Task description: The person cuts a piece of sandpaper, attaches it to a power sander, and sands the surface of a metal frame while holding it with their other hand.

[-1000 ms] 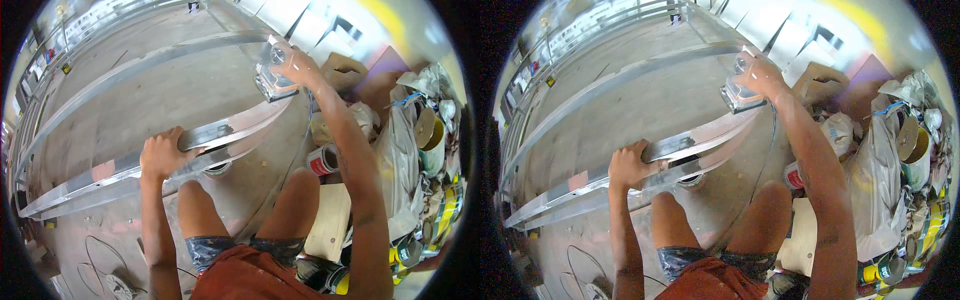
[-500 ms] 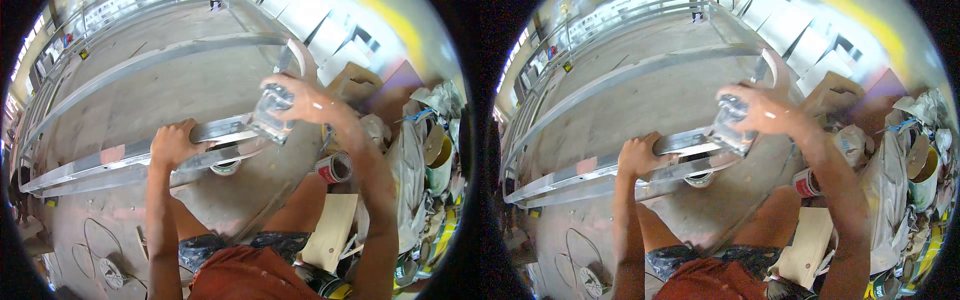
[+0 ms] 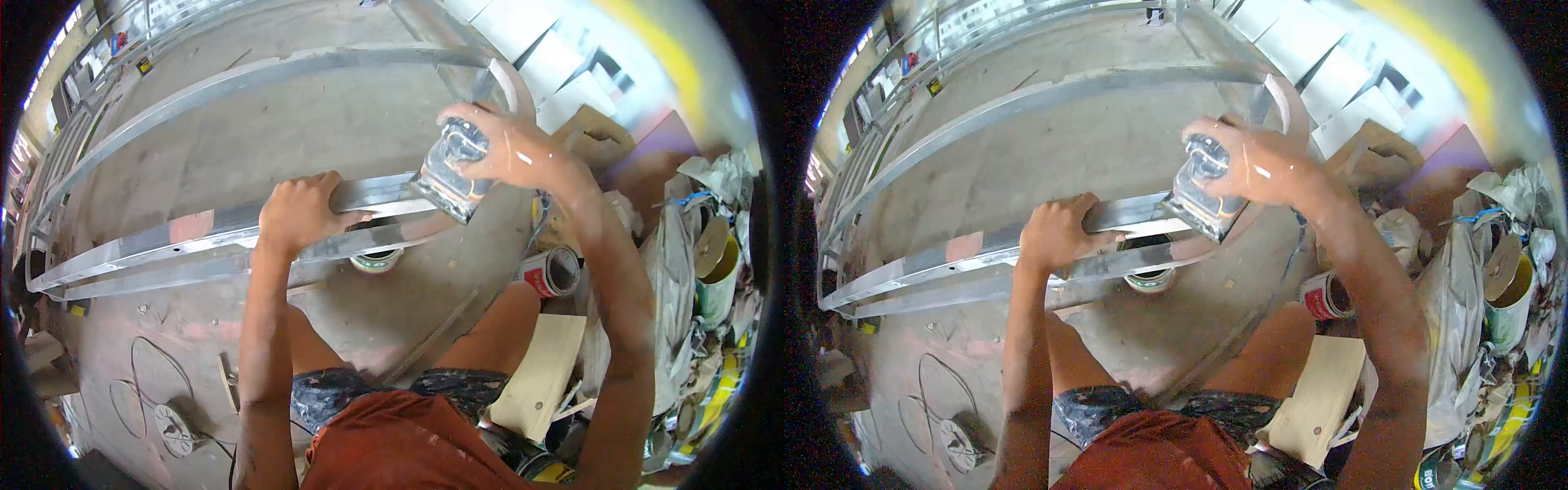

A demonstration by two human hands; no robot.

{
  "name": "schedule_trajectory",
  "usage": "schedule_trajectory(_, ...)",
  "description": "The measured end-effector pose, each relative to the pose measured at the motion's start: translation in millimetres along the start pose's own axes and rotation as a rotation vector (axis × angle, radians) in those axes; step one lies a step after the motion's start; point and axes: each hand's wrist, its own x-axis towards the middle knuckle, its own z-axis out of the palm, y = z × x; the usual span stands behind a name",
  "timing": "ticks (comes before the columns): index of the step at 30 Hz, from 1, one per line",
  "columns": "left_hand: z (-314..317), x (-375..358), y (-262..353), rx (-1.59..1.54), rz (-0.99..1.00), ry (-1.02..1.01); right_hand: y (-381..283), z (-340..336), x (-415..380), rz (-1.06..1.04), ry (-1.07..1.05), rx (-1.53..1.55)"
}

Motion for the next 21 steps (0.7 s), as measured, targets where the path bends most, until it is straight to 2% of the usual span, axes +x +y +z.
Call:
schedule_trajectory(4, 2.6, -0.9, -3.5, 0.0, 0.005, 0.016, -3.8, 0.1, 10.7, 0.065, -0.01, -0.045)
schedule_trajectory(9, -1.9, -0.4, -3.8, -0.016, 0.0, -0.004, -6.8, -1.5, 3.1, -0.021, -0.048, -0.081)
schedule_trajectory(16, -2.9, 0.6, -2.3, -0.001, -0.03, -0.055, 5.2, -17.3, 2.2, 0.006, -0.086, -0.12)
schedule_trajectory(19, -2.1, -0.5, -2.9, -0.015, -0.026, -0.02, 3.2, -19.2, -4.6, -0.036, -0.132, -0.173)
schedule_trajectory(21, -2.2, 0.6, 0.2, -0.015, -0.032, -0.007, 10.5, -18.5, -11.0, -0.128, -0.047, -0.176)
